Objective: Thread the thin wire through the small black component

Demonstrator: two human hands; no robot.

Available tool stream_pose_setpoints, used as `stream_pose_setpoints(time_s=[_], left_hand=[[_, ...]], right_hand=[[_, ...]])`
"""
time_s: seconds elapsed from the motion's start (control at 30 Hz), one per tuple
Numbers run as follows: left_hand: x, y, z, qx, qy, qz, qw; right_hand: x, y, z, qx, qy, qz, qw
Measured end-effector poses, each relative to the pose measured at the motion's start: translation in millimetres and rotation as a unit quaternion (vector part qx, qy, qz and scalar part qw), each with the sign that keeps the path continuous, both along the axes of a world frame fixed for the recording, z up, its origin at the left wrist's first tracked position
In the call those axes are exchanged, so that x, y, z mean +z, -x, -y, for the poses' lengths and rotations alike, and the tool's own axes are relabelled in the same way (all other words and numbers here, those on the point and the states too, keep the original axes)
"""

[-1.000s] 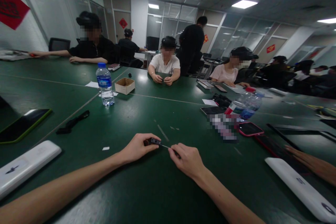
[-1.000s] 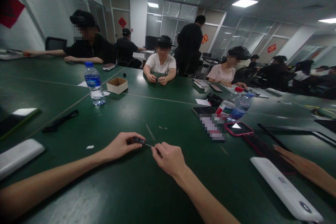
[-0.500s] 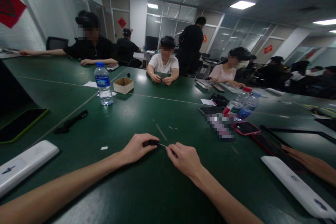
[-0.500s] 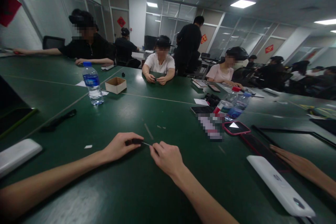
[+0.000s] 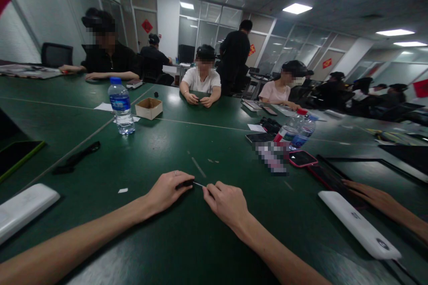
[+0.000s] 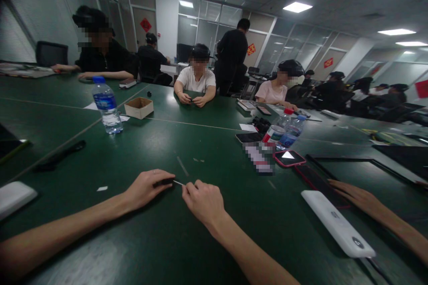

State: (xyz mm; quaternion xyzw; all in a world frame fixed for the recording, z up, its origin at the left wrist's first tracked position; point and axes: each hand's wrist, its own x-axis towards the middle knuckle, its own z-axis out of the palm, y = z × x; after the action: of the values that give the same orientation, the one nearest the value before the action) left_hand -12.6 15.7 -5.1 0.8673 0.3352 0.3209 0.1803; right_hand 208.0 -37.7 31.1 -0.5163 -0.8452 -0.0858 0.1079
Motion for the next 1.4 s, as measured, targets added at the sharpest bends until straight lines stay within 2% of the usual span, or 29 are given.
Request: stream_pose_setpoints(time_s=[0.3,0.53,0.93,1.4], left_hand=[[5.2,-1.9,3.6,0.013,0.027,-0.018,0.999],[4.8,-2.2,3.4,0.016,0.04,-0.02,0.999],[10.6,-3.1,4.1,0.001,0.04,-0.03,0.999],[5.5,-3.6,2.3,0.008,0.036,-0.031,0.999]], right_hand=[[0.9,0.6,0.0,-0.012,-0.043,0.017,0.999],[0.9,-3.5,-1.3,0.014,-0.056,0.006,0.998],[-2.8,-3.4,-3.2,0.005,-0.018,-0.008,1.0],[-1.0,-4.7,-4.3,0.013,-0.03,-0.003,0.999]])
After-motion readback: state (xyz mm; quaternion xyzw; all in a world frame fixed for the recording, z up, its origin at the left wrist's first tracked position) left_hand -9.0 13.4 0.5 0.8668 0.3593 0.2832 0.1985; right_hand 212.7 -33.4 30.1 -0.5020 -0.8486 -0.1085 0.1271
